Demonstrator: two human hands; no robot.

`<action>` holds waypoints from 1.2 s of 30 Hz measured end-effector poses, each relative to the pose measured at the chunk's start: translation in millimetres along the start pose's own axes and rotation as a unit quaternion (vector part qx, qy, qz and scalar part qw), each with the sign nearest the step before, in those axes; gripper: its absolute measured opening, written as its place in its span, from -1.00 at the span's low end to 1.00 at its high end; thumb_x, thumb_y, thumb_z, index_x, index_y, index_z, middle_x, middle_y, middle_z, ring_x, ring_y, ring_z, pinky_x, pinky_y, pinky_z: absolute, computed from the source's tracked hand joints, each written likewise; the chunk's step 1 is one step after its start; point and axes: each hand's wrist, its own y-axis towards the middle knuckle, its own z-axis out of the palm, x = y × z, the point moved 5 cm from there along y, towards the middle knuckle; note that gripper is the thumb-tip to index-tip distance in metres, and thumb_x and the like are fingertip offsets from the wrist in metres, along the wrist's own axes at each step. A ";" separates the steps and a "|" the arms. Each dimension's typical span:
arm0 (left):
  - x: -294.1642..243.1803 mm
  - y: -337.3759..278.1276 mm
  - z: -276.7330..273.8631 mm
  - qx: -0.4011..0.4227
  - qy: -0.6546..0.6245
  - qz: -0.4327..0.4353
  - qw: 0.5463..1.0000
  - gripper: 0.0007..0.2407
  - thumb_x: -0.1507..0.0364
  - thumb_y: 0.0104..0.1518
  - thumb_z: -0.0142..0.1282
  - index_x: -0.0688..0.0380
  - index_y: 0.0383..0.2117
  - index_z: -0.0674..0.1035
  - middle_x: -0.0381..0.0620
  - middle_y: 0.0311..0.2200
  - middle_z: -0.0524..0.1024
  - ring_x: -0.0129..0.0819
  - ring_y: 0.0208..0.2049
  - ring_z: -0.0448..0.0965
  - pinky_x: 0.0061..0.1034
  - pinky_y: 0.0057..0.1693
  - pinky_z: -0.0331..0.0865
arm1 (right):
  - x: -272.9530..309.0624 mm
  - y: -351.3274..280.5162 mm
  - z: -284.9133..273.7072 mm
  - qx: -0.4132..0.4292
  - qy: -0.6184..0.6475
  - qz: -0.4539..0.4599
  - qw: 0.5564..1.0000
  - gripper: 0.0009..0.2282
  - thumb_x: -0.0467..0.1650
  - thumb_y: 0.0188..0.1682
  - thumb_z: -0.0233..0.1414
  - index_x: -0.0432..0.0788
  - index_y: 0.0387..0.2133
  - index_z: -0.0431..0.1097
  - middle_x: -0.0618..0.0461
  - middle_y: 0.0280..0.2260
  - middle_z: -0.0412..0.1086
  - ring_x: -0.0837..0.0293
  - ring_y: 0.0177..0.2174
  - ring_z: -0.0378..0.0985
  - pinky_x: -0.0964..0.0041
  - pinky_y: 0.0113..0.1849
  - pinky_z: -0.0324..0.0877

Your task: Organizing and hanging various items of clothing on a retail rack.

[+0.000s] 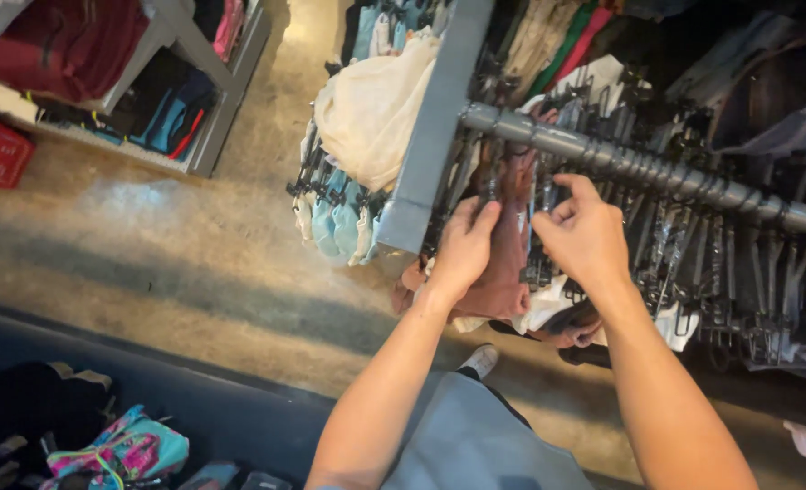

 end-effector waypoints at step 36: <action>-59.3 -91.9 -24.3 -0.197 0.460 0.318 0.806 -0.67 0.35 0.21 0.04 -0.12 0.12 0.54 -0.32 0.05 0.51 -0.41 0.03 0.50 -0.45 -0.32 0.55 | 12.6 47.5 49.7 0.071 -0.226 0.038 0.971 -0.54 -0.24 0.06 0.03 -0.46 0.00 0.28 -0.54 -0.21 0.48 -0.51 -0.10 0.53 -0.39 -0.11 0.43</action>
